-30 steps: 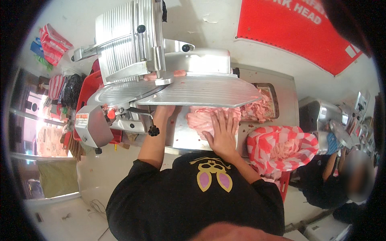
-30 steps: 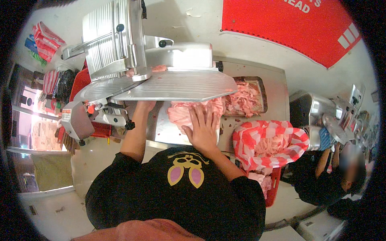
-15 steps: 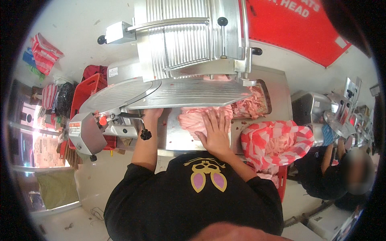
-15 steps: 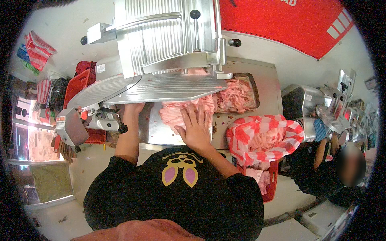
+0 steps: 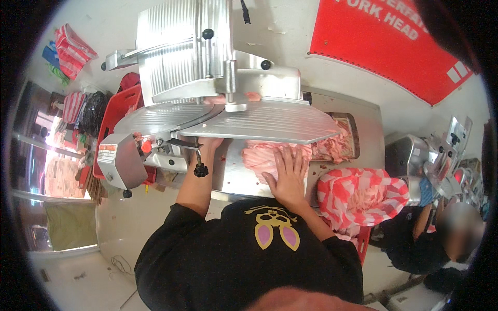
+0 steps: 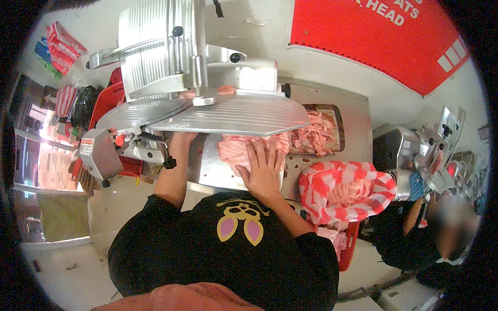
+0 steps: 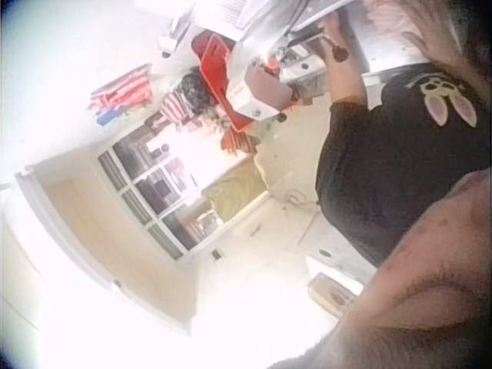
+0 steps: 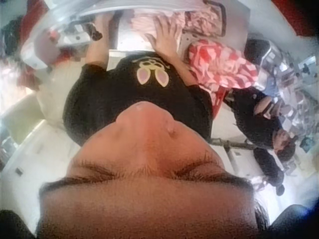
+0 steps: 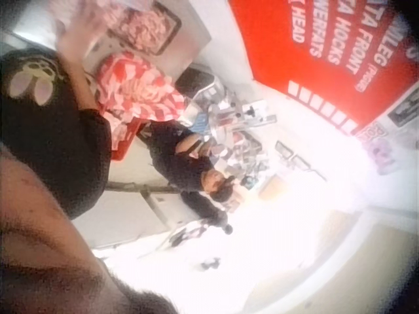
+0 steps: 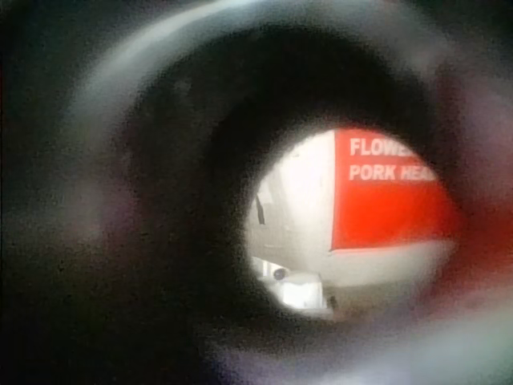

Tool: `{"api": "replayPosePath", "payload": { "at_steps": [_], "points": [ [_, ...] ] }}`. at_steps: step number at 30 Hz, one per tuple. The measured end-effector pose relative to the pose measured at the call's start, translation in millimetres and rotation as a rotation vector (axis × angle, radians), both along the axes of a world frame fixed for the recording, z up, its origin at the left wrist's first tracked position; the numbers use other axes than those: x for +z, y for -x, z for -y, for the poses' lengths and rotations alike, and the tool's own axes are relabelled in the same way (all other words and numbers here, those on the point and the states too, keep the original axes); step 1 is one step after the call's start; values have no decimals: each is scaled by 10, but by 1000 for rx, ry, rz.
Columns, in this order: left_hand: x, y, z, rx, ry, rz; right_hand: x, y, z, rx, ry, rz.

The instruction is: The person operates a vertical meat slicer to process large pieces of raw pork. They place the meat on the machine's carriage, push it through the blade, and then remove the sliced portions, placing them into a red plastic crate. The process is repeated continuously with multiple pieces of meat.

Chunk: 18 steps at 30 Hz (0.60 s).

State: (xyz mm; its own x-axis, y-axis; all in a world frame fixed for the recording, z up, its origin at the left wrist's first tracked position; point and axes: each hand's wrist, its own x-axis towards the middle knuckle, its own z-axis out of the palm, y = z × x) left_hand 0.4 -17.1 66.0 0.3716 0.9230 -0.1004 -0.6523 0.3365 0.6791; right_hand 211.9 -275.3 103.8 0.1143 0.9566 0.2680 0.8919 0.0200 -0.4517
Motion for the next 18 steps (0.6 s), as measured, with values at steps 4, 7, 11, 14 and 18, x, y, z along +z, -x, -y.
{"api": "replayPosePath", "payload": {
  "at_steps": [4,7,11,14,18],
  "points": [
    [-11,-11,36,-41,-23,27,-1,3,-6,-8,-2,1],
    [-36,-25,67,-90,-48,68,-7,6,-3,-13,-17,4],
    [-83,12,47,-197,-132,212,36,9,-3,8,5,2],
    [-20,1,118,-135,-103,112,29,7,0,4,-6,6],
    [45,-16,157,8,44,-71,14,9,-6,-7,-44,-3]
  ]
}}
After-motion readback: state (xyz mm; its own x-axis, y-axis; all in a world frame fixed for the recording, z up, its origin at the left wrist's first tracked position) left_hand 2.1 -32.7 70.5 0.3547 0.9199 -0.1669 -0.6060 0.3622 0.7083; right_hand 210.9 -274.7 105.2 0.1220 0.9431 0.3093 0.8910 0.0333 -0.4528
